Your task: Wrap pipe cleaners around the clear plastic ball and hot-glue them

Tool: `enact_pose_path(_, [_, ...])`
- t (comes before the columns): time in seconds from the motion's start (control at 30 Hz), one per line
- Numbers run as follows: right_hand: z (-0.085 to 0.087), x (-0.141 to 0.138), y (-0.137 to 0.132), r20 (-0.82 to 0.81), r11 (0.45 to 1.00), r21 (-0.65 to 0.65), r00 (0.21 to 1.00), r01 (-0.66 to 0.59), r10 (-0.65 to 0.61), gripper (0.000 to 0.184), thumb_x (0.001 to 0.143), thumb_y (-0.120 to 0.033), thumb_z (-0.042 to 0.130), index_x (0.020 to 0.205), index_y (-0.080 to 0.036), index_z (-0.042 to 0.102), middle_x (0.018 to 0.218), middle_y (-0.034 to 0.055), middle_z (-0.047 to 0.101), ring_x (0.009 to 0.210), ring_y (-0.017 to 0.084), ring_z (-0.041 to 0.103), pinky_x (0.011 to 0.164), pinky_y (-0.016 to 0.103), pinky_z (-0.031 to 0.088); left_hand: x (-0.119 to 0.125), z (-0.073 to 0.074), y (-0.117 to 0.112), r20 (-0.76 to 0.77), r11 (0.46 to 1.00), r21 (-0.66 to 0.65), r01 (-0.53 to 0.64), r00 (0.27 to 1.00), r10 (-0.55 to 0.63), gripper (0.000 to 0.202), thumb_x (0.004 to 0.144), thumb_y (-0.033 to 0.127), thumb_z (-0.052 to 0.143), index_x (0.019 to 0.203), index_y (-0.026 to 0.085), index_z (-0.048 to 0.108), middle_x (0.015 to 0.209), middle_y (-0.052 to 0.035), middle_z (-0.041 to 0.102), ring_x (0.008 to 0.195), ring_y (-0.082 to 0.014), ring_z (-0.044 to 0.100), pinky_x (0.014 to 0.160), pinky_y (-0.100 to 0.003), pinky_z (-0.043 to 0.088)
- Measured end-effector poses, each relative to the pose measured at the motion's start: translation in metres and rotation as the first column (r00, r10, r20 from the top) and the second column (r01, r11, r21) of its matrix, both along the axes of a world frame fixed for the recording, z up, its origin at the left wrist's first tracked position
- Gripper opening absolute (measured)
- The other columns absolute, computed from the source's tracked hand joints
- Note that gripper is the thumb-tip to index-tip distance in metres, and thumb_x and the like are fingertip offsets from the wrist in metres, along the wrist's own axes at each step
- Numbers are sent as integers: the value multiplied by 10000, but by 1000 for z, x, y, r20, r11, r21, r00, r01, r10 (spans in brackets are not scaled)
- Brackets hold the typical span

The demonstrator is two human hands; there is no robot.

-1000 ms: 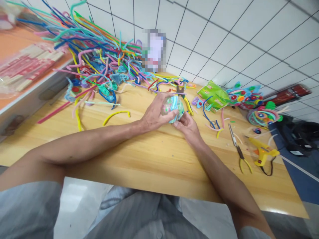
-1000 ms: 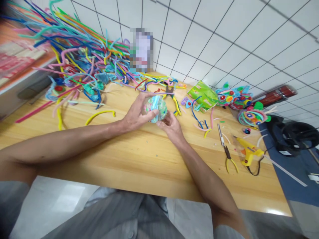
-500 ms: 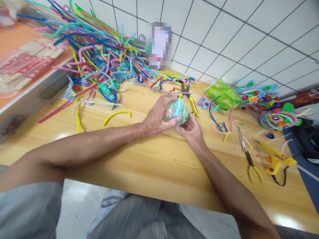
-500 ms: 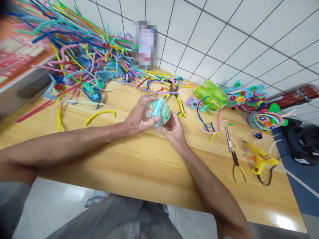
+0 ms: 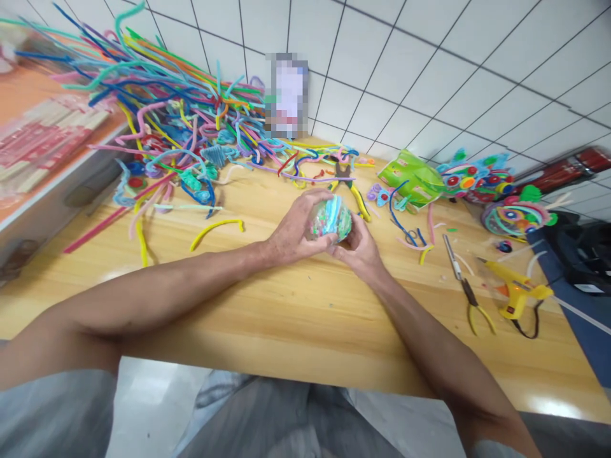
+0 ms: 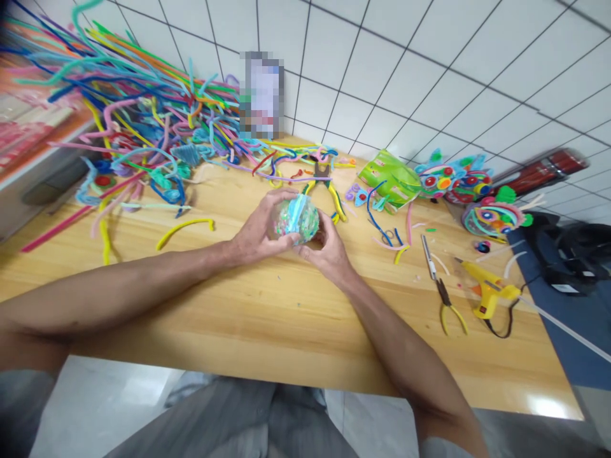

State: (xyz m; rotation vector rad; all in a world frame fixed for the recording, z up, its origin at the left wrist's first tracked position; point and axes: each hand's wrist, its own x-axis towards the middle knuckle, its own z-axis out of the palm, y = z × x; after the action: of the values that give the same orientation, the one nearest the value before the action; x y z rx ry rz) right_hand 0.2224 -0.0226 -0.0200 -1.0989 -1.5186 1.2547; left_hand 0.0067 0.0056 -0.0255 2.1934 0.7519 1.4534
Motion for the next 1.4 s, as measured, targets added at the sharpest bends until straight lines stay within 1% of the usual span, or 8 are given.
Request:
enact_pose_path(0.27, [-3, -1, 1, 18, 1000, -2, 1000, 15, -15, 1142, 601, -757, 992, 1529, -280, 526, 1532, 148, 662, 1415, 374, 663, 1237, 551, 545, 0, 0, 2, -16, 999, 44, 26, 1000, -25, 700, 961, 435, 783, 1558, 261, 463, 1518, -168, 585, 1472, -354, 566, 1254, -577, 486])
enact_pose_path(0.43, [-1, -4, -2, 33, 999, 38, 999, 24, -26, 1160, 622, -831, 935, 1543, -272, 506, 1530, 153, 666, 1464, 383, 632, 1252, 551, 537, 0, 3, 0, -23, 998, 61, 26, 999, -24, 692, 967, 432, 782, 1553, 253, 460, 1523, -171, 566, 1478, -338, 555, 1258, -576, 488])
enact_pose_path(0.6, [-1, -4, -4, 82, 996, 86, 996, 39, -46, 1105, 701, -803, 907, 1565, -248, 500, 1571, 164, 641, 1458, 373, 639, 1274, 554, 510, 0, 1, 0, -56, 999, 48, -1, 998, 3, 680, 998, 508, 737, 1559, 267, 439, 1532, -170, 552, 1502, -340, 534, 1256, -604, 489])
enact_pose_path(0.7, [-1, -3, -4, 102, 993, 104, 993, 48, -59, 1096, 706, -794, 907, 1562, -235, 510, 1589, 175, 619, 1475, 372, 622, 1279, 550, 496, 0, 1, 0, -58, 999, 45, 0, 998, 3, 662, 1008, 497, 729, 1556, 264, 438, 1517, -164, 561, 1484, -335, 548, 1246, -598, 499])
enact_pose_path(0.93, [1, -3, -3, 87, 998, 66, 996, 24, -30, 1074, 721, -743, 922, 1559, -213, 508, 1542, 185, 644, 1393, 372, 669, 1204, 537, 549, -4, 1, 0, -66, 1000, -22, 18, 998, -20, 647, 1010, 480, 739, 1547, 270, 449, 1527, -162, 554, 1480, -349, 556, 1240, -611, 504])
enact_pose_path(1.13, [2, -3, -2, 99, 998, 63, 995, 12, -18, 1093, 721, -779, 894, 1562, -208, 495, 1548, 189, 621, 1390, 354, 658, 1183, 507, 558, -5, -1, 0, -60, 998, -66, 6, 998, -10, 649, 1002, 458, 741, 1556, 277, 456, 1533, -152, 558, 1483, -348, 554, 1239, -598, 516])
enact_pose_path(1.27, [1, -3, -1, 83, 998, 69, 996, 3, -9, 1059, 740, -732, 900, 1552, -190, 488, 1554, 202, 616, 1370, 350, 672, 1176, 509, 562, -6, -1, 2, -50, 996, -89, 5, 999, -9, 625, 996, 465, 747, 1534, 288, 483, 1534, -141, 564, 1482, -347, 561, 1251, -603, 514])
enact_pose_path(1.4, [2, -4, -1, 76, 997, 77, 997, 10, -15, 1035, 740, -695, 915, 1539, -183, 501, 1544, 207, 633, 1359, 352, 679, 1169, 516, 569, -7, -3, 2, -69, 997, -80, -6, 998, 0, 650, 988, 444, 744, 1550, 281, 462, 1523, -145, 562, 1486, -341, 548, 1261, -607, 502])
